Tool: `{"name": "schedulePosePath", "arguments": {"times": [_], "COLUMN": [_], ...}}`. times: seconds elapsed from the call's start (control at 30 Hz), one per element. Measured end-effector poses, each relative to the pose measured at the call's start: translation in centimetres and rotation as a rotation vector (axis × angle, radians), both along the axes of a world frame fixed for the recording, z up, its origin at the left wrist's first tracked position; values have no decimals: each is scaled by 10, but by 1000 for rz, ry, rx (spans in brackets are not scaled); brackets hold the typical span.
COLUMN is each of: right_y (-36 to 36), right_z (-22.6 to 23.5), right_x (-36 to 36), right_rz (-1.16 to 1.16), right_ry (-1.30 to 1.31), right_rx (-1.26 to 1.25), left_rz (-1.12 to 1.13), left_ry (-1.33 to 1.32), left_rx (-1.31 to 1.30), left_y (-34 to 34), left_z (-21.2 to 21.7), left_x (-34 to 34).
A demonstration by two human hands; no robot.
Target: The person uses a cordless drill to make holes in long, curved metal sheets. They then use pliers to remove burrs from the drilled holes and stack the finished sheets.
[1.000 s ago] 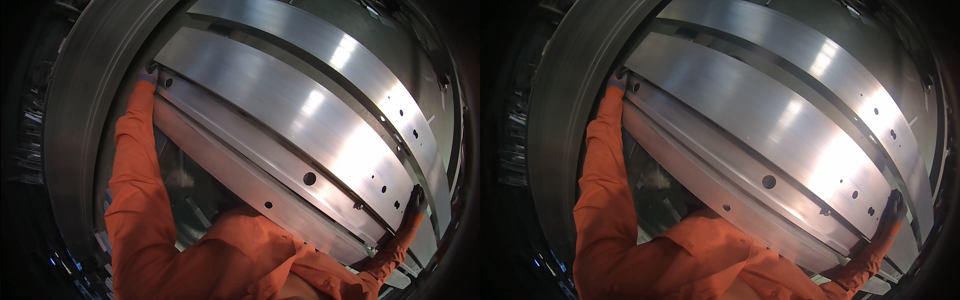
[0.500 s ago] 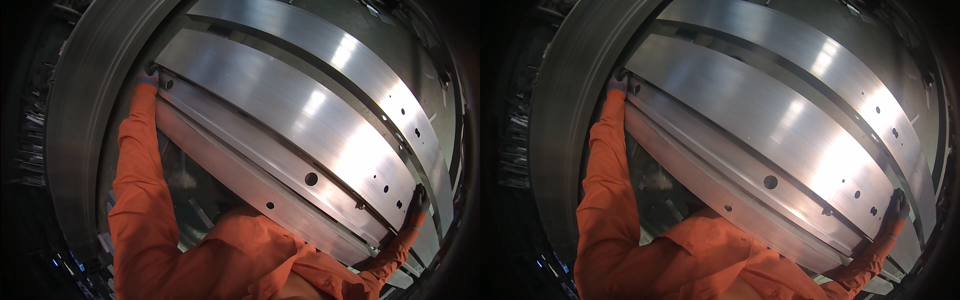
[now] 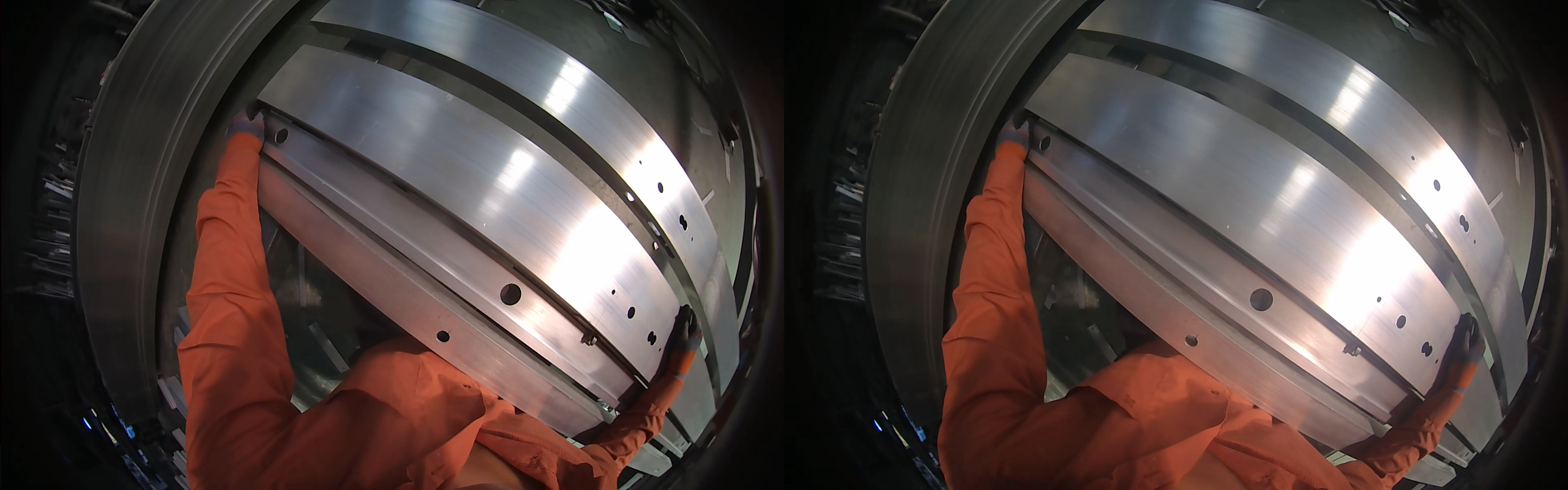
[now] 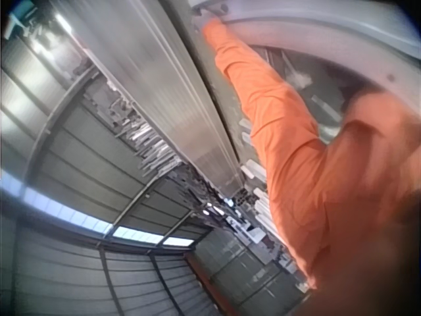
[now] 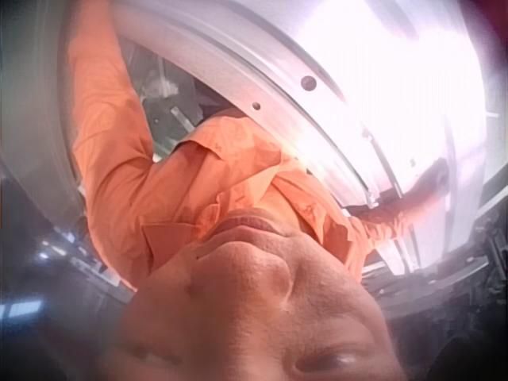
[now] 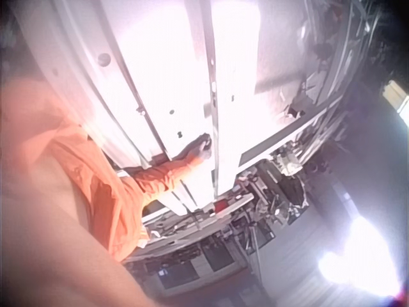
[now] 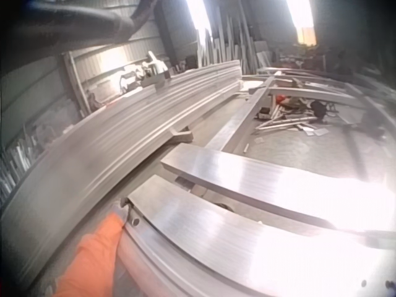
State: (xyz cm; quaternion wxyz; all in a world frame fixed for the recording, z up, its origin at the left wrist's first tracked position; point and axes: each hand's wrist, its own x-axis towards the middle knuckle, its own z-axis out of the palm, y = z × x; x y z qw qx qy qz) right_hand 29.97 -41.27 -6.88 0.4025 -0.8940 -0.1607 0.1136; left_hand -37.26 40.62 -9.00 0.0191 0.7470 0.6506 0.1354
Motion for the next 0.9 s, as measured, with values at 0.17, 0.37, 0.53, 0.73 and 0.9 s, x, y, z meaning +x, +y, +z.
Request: {"name": "schedulePosePath", "arguments": {"times": [0.17,0.37,0.53,0.73,0.9], "right_y": [-19,-17,-22,-32,1], "right_z": [-12,-12,-26,-21,-6], "right_x": [12,13,20,30,0], "right_rz": [-29,-37,-45,10,-104], "right_ry": [-17,4,10,19,108], "right_rx": [59,29,116,23,149], "left_rz": [8,58,-33,-108,-166], "left_ry": [66,226,212,38,-12], "left_rx": [-7,-109,-160,-169,-104], "left_y": [-16,-8,16,-1,-14], "left_z": [10,9,2,9,19], "left_x": [29,23,-3,11,15]}}
